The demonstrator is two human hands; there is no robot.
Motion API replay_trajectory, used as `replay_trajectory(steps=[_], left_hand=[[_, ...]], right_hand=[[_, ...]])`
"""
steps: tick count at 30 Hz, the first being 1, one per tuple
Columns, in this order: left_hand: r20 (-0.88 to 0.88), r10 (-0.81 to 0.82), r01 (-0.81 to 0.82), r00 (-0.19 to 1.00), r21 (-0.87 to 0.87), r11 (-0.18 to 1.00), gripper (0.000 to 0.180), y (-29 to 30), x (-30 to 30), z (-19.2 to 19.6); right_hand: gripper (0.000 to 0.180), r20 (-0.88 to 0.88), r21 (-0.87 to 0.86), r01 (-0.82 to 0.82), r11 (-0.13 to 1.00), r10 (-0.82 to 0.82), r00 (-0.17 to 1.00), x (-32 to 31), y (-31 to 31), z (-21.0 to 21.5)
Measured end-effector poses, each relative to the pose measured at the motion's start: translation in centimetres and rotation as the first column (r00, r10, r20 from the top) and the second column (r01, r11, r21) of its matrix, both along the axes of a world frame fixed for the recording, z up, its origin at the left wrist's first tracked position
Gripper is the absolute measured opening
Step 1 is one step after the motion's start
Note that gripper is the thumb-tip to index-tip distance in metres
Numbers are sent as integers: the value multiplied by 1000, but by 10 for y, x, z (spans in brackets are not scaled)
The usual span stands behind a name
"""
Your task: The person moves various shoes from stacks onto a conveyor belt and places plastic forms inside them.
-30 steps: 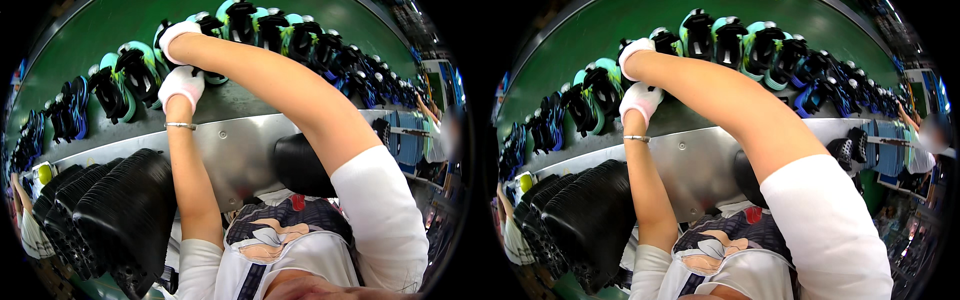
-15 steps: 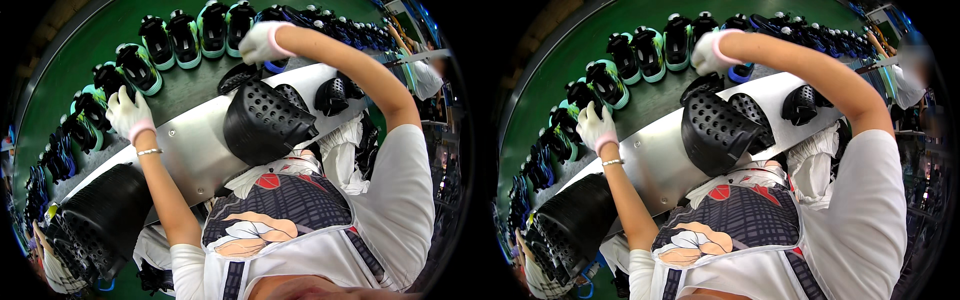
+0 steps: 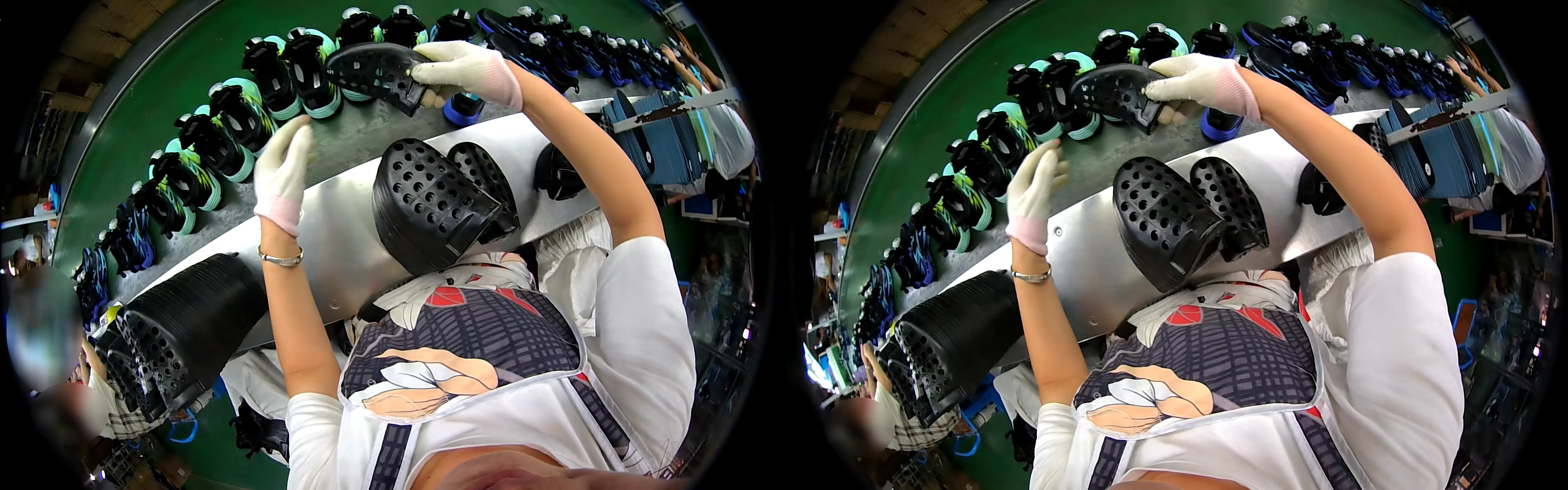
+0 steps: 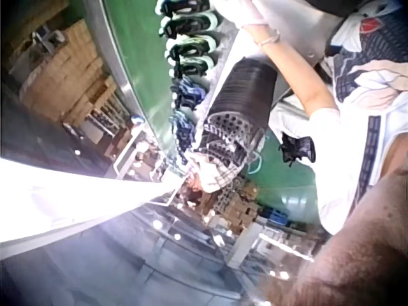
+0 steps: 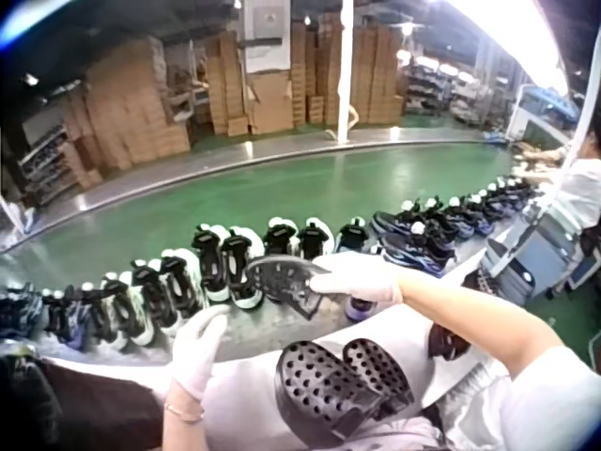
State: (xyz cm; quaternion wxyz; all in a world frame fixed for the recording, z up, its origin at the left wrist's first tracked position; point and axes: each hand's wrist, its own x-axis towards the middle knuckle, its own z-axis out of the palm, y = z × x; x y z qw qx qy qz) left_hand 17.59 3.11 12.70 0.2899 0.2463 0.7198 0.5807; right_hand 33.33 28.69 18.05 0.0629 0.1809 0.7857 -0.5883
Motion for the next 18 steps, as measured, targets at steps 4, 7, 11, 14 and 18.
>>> replay_trajectory(steps=[4, 7, 11, 14, 18], left_hand=[[260, -241, 159, 935, 301, 940, 47, 22, 20, 30], [254, -439, 224, 862, 586, 779, 58, 27, 24, 40], [116, -548, 237, 829, 814, 531, 65, 32, 38, 68], [132, -441, 191, 888, 767, 613, 57, 27, 32, 66], [211, -164, -19, 964, 665, 747, 38, 15, 26, 58]], right_hand=[[29, -171, -409, -88, 908, 19, 985, 2, -21, 24], [27, -278, -699, -204, 685, 2, 960, 1, -30, 24], [30, -205, -812, -188, 552, 33, 978, -8, -51, 24], [36, -26, 40, 12, 999, -11, 1000, -6, -64, 63], [41, -259, 445, -43, 894, 175, 950, -3, -72, 70]])
